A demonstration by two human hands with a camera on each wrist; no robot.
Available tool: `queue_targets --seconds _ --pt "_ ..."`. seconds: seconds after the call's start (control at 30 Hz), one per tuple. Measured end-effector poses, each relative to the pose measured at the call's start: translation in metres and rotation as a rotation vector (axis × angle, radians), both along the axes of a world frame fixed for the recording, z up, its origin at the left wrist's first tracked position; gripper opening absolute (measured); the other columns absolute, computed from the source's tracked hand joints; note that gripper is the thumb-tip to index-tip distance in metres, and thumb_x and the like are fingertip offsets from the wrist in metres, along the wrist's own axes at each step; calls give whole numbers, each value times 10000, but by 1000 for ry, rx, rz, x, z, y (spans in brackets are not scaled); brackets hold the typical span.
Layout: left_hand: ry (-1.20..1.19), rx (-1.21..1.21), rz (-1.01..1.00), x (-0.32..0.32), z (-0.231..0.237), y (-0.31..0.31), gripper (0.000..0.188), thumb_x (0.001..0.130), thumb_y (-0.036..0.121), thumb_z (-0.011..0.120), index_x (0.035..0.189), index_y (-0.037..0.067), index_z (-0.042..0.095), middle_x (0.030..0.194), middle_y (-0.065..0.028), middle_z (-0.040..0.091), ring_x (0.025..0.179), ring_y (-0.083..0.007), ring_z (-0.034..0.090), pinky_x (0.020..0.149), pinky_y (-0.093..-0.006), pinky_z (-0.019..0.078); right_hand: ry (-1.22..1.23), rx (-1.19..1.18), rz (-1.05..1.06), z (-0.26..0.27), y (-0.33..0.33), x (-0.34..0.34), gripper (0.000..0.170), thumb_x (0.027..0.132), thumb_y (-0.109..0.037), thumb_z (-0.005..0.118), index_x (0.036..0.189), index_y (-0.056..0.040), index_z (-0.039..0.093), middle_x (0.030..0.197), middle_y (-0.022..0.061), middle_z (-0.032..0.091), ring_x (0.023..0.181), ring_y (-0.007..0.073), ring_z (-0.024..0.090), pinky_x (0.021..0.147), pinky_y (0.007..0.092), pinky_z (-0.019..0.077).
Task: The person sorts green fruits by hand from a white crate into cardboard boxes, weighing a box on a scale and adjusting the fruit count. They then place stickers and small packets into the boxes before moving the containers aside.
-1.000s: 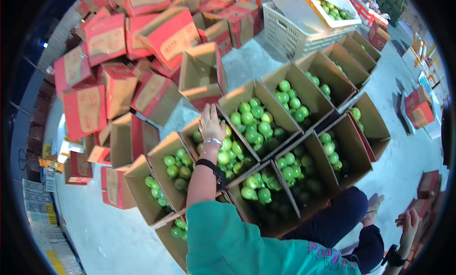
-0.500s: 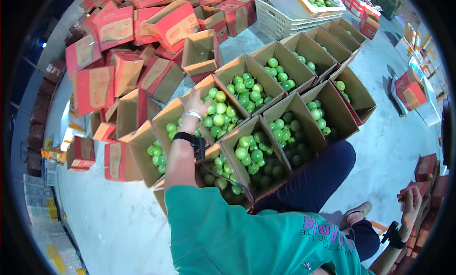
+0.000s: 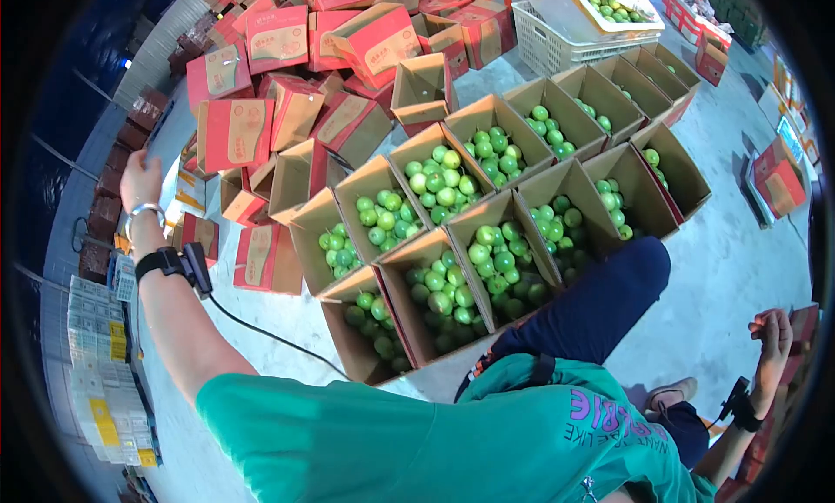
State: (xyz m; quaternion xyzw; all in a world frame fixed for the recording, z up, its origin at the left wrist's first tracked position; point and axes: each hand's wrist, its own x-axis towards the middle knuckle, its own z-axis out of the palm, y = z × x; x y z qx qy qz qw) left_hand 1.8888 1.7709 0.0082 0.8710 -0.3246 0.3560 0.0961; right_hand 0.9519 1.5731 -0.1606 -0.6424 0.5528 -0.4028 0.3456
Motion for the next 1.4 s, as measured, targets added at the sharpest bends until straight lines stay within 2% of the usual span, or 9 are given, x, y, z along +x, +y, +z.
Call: queue_targets --seconds 0.27,0.57,0.73,0.93,1.03,1.1,1.27,1.33,1.4 --pt "337 -67 -141 46 -265 -127 371 721 285 608 974 13 628 910 -242 634 870 -396 616 764 -458 495 36 94 -98 -35 -3 65 218 963 -227 459 811 -79 509 718 -1 543 604 54 524 551 194 386" --pt "849 159 350 87 -426 -163 464 697 389 729 916 -14 665 959 -245 637 929 -383 617 804 -432 498 325 255 -349 -40 -24 67 200 962 -227 437 834 -79 477 697 24 545 562 72 542 499 199 397" --pt "743 397 422 99 -440 -169 244 803 240 615 886 18 672 974 -213 647 947 -335 631 779 -429 518 251 286 -267 -62 -57 87 173 954 -193 442 871 -45 476 686 37 547 556 106 555 507 217 414" --pt "-104 74 262 65 -329 -197 182 862 240 504 869 60 531 851 -142 571 872 -320 576 841 -492 445 292 271 -58 -48 -110 162 199 918 -110 450 744 -19 483 664 18 540 576 78 526 528 213 405" --pt "-282 66 -261 -41 -213 -217 84 822 126 537 842 45 531 798 -121 542 802 -300 557 903 -471 418 478 31 229 -11 -154 245 153 842 -8 555 992 12 537 917 80 570 874 157 555 767 255 444" --pt "-376 116 -666 -144 -163 -234 45 797 56 549 838 39 541 784 -103 527 786 -276 546 957 -464 381 646 -623 262 24 -174 338 717 692 1 651 1345 -140 389 1343 140 394 1217 286 429 892 329 404" --pt "-309 124 -1313 -256 -149 -284 165 681 34 601 835 82 571 788 -64 522 861 -205 551 963 -482 397 993 -1157 255 47 -197 414 604 696 -193 704 1252 -170 469 1422 111 336 1379 251 204 1055 485 200" --pt "-416 35 -1418 -278 -159 -315 161 707 78 634 859 91 582 820 -56 533 930 -201 572 967 -490 396 1072 -1076 447 40 -219 393 181 740 -136 561 916 -156 526 982 32 589 1108 228 519 969 419 324" --pt "-229 8 -1613 -277 -175 -363 130 750 124 641 864 86 592 997 -83 557 1078 -226 535 1003 -518 349 1089 -853 494 38 -221 357 222 643 -135 631 824 -118 503 714 26 493 725 231 541 682 350 402"
